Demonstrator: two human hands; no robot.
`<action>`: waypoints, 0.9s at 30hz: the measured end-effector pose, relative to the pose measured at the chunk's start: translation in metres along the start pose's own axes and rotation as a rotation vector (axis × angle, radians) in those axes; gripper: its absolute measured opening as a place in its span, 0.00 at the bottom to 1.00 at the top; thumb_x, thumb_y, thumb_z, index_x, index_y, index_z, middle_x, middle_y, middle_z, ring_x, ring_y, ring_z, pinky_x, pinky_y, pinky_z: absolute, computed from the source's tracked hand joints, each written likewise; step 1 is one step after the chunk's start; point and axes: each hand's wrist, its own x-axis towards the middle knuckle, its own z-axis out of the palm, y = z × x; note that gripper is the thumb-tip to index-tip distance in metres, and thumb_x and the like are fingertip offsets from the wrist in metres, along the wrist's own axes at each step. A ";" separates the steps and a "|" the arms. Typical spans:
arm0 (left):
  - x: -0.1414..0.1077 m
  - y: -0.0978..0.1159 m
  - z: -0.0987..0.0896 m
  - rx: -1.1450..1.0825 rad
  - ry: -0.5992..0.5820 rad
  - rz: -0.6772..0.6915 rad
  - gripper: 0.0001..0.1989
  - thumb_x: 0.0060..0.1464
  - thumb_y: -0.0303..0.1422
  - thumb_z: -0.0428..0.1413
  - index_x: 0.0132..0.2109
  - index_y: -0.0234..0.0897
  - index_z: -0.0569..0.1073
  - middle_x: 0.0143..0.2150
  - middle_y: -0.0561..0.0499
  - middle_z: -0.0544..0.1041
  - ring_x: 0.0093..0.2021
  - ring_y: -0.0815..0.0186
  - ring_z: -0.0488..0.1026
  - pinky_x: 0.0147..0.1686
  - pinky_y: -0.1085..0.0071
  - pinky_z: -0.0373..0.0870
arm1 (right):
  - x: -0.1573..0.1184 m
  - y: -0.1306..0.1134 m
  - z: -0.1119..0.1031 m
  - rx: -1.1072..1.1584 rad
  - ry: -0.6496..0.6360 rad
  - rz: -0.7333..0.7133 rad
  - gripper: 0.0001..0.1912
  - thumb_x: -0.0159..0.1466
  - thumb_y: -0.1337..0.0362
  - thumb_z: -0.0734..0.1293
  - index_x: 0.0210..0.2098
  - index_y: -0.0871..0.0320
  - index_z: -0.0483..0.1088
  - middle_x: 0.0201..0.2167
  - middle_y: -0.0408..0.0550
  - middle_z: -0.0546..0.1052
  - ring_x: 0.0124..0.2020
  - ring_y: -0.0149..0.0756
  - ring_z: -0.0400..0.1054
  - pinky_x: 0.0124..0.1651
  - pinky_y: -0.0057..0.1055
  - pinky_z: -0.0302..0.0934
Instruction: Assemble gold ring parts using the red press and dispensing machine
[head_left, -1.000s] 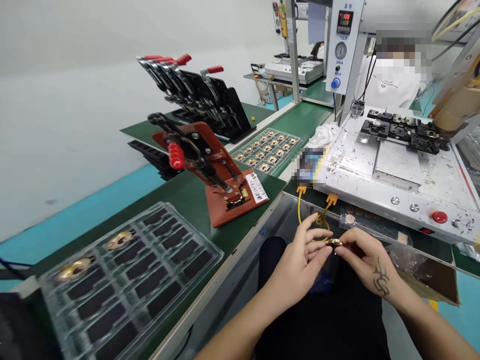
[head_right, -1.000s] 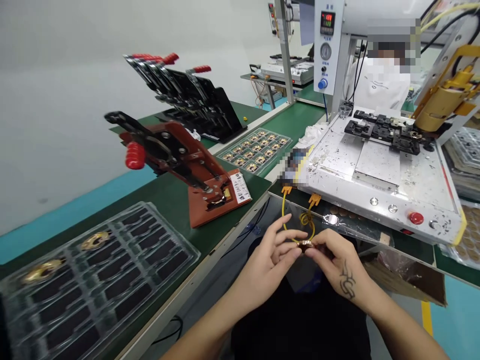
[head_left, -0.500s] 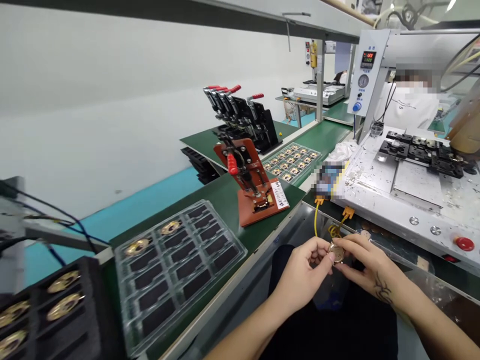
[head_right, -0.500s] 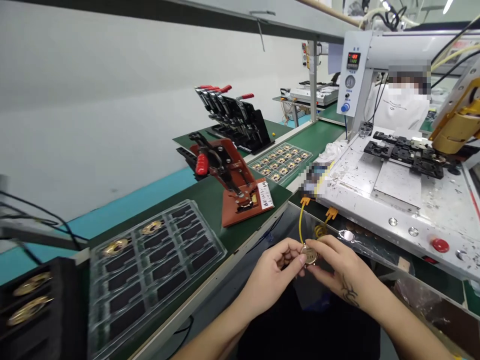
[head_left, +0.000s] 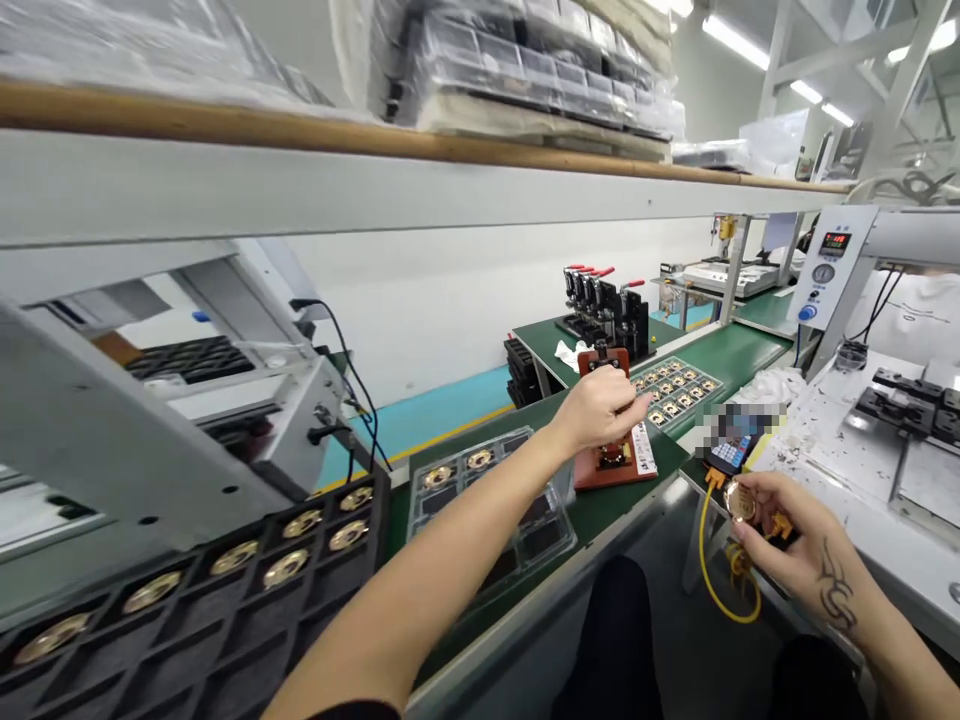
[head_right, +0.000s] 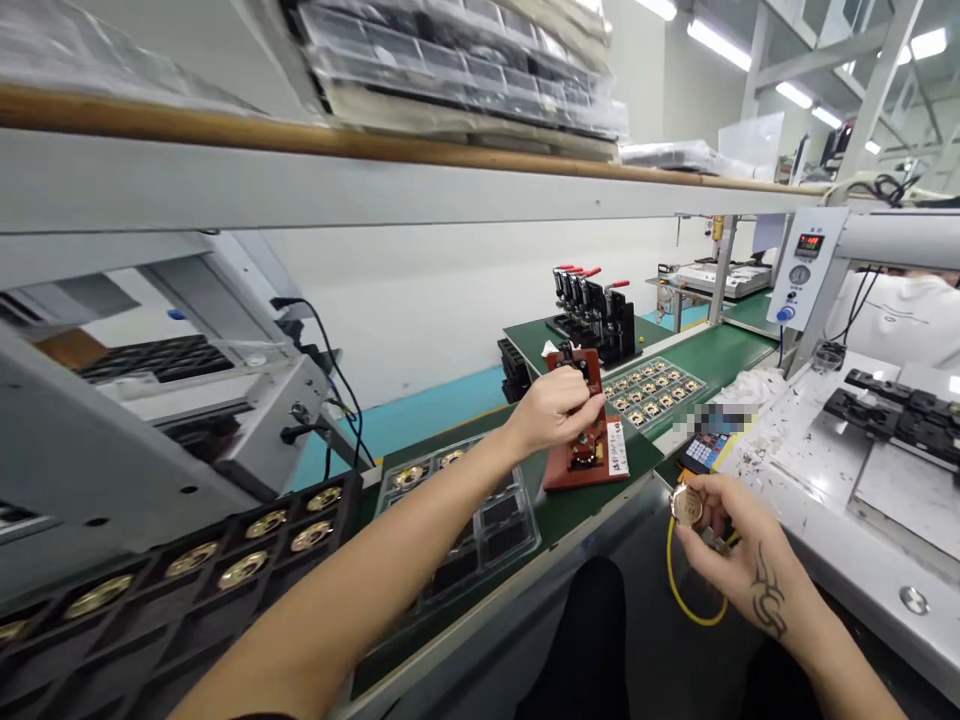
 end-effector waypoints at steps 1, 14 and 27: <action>0.009 -0.001 -0.002 -0.018 0.047 -0.022 0.28 0.68 0.43 0.54 0.21 0.43 0.54 0.20 0.56 0.58 0.25 0.64 0.58 0.36 0.62 0.64 | 0.003 0.000 0.003 0.007 0.003 0.006 0.16 0.68 0.62 0.70 0.56 0.52 0.71 0.36 0.45 0.78 0.32 0.38 0.73 0.34 0.33 0.70; -0.021 -0.067 -0.050 -0.106 -0.082 -0.681 0.14 0.66 0.38 0.59 0.32 0.37 0.74 0.23 0.52 0.76 0.24 0.65 0.71 0.31 0.67 0.68 | 0.068 0.041 0.085 0.132 -0.165 0.030 0.15 0.67 0.59 0.69 0.51 0.58 0.74 0.33 0.44 0.73 0.31 0.36 0.69 0.35 0.32 0.66; -0.094 -0.074 0.063 -0.147 -0.364 -0.806 0.08 0.47 0.33 0.67 0.36 0.37 0.80 0.28 0.51 0.77 0.33 0.58 0.76 0.33 0.70 0.65 | 0.108 0.081 0.154 0.146 -0.259 0.043 0.11 0.67 0.57 0.68 0.44 0.59 0.73 0.33 0.44 0.73 0.31 0.35 0.66 0.35 0.31 0.64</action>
